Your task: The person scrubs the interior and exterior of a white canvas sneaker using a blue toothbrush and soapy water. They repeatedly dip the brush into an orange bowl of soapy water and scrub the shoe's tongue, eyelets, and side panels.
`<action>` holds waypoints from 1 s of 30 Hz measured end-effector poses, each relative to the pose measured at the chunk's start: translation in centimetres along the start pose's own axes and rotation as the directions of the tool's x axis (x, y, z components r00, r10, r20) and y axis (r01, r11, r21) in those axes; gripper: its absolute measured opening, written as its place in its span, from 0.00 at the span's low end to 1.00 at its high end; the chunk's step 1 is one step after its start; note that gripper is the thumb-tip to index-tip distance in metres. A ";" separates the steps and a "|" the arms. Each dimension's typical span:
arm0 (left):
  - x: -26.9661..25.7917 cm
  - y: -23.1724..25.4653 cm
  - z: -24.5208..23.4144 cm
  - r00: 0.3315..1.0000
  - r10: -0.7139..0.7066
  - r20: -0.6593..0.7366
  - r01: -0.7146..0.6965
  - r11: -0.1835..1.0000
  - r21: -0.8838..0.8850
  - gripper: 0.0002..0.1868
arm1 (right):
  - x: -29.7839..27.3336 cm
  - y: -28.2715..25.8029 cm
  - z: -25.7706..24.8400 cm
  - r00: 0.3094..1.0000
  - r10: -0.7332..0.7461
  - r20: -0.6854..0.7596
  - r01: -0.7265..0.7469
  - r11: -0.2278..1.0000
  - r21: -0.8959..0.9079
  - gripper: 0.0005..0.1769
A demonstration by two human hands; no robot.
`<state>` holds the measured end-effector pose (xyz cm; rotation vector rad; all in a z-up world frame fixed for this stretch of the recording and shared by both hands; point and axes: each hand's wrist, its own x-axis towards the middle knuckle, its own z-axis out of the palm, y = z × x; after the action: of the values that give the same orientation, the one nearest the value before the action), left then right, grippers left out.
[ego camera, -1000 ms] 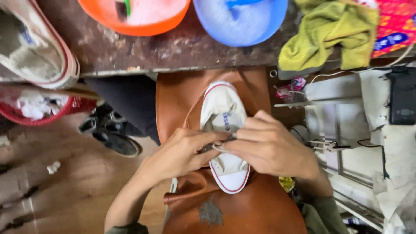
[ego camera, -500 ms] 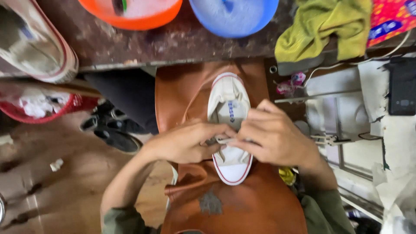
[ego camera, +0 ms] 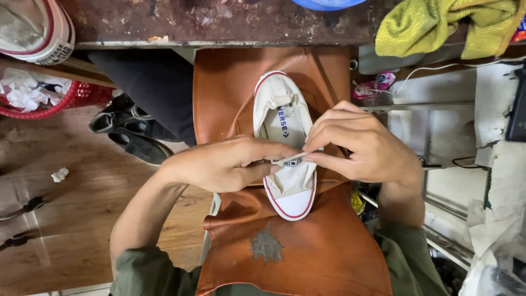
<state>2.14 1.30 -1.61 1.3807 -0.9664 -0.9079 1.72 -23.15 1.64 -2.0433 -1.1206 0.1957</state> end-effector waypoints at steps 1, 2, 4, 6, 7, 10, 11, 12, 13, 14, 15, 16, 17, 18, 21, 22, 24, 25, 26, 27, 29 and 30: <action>0.0 0.2 0.0 1.000 0.000 -0.001 0.000 1.000 -0.001 0.21 | 0.0 0.1 0.0 1.000 0.000 0.001 0.000 1.000 0.001 0.06; 0.0 0.3 -0.1 0.999 -0.036 0.003 0.036 0.999 -0.023 0.23 | 0.0 0.1 0.0 1.000 0.002 0.009 -0.002 1.000 0.008 0.06; 0.0 0.1 0.0 0.997 -0.071 0.008 0.071 0.997 -0.043 0.25 | 0.0 0.1 0.0 1.000 0.002 0.017 -0.003 1.000 0.015 0.07; -0.1 -0.7 0.3 0.986 0.001 -0.169 0.022 0.991 0.134 0.21 | 0.0 0.0 -0.1 0.997 0.074 0.038 -0.074 0.997 0.015 0.06; -0.1 -0.3 0.5 0.986 0.003 -0.169 0.021 0.990 0.137 0.21 | -0.2 0.2 0.2 0.997 0.072 0.037 -0.072 0.997 0.012 0.06; -0.2 0.8 0.7 0.973 -0.032 -0.229 0.091 0.964 0.251 0.18 | 0.0 0.4 0.6 0.997 0.059 0.050 -0.057 0.998 -0.027 0.09; -0.2 1.1 0.8 0.969 0.009 -0.246 0.058 0.962 0.266 0.17 | 0.3 0.1 0.5 0.998 0.032 0.059 -0.030 0.999 -0.034 0.07; -0.2 1.4 0.8 0.965 0.054 -0.255 0.022 0.959 0.284 0.17 | 0.7 -0.3 0.3 0.998 0.009 0.065 -0.006 0.999 -0.045 0.05; -0.1 1.4 0.6 0.967 0.063 -0.248 0.015 0.954 0.299 0.17 | 0.8 -0.5 0.4 0.999 0.004 0.055 -0.001 0.998 -0.059 0.05; -0.1 1.5 0.5 0.970 0.018 -0.241 0.048 0.963 0.266 0.14 | 0.9 -0.8 0.4 1.000 -0.012 0.023 0.014 0.997 -0.082 0.03; 0.0 1.5 0.3 0.972 -0.026 -0.232 0.082 0.969 0.233 0.11 | 0.9 -1.0 0.4 1.000 -0.029 -0.009 0.028 0.994 -0.106 0.03; 0.2 1.4 0.2 0.975 -0.019 -0.223 0.075 0.967 0.244 0.11 | 0.8 -1.1 0.6 0.999 -0.029 -0.018 0.027 0.993 -0.118 0.03; 0.3 1.3 0.2 0.972 -0.073 -0.222 0.123 0.968 0.219 0.14 | 0.7 -1.2 0.8 0.997 -0.027 -0.077 0.016 0.990 -0.137 0.05; 0.3 1.1 0.3 0.965 -0.132 -0.225 0.176 0.966 0.188 0.21 | 0.6 -1.3 1.2 0.991 -0.025 -0.132 0.005 0.989 -0.150 0.08; 2.0 1.6 0.4 0.947 -0.208 -0.247 0.237 0.967 0.096 0.21 | 0.2 -0.9 1.2 0.991 -0.012 -0.137 -0.010 0.987 -0.157 0.09; 1.9 1.3 0.8 0.945 -0.212 -0.249 0.240 0.967 0.089 0.21 | 0.0 -0.9 1.1 0.991 -0.010 -0.132 -0.011 0.988 -0.151 0.09; 1.6 0.5 1.5 0.924 -0.211 -0.318 0.213 0.977 -0.030 0.12 | -0.3 -0.8 0.8 0.991 0.013 -0.134 -0.031 0.991 -0.129 0.09; 1.8 0.5 1.3 0.922 -0.217 -0.322 0.216 0.976 -0.038 0.12 | -0.2 -0.3 0.6 0.992 0.015 -0.129 -0.031 0.992 -0.121 0.09; 1.8 0.3 1.7 0.916 -0.178 -0.359 0.179 0.983 -0.030 0.12 | -0.4 -0.2 0.7 0.994 0.010 -0.113 -0.023 0.993 -0.113 0.10; 1.8 0.1 2.1 0.907 -0.139 -0.397 0.143 0.990 -0.019 0.12 | -0.7 0.1 0.8 0.995 0.004 -0.097 -0.014 0.994 -0.104 0.11; 2.1 0.3 2.7 0.901 -0.142 -0.409 0.122 0.990 -0.073 0.12 | -0.5 0.0 0.4 0.997 0.029 -0.067 -0.034 0.997 -0.073 0.11; 2.3 0.5 2.8 0.897 -0.131 -0.423 0.094 0.990 -0.107 0.13 | -0.3 -0.1 0.1 0.998 0.043 -0.045 -0.045 0.997 -0.058 0.11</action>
<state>0.31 -1.85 -1.21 1.4940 -0.5094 -0.6762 1.44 -23.33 1.54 -2.1155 -1.0665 0.1406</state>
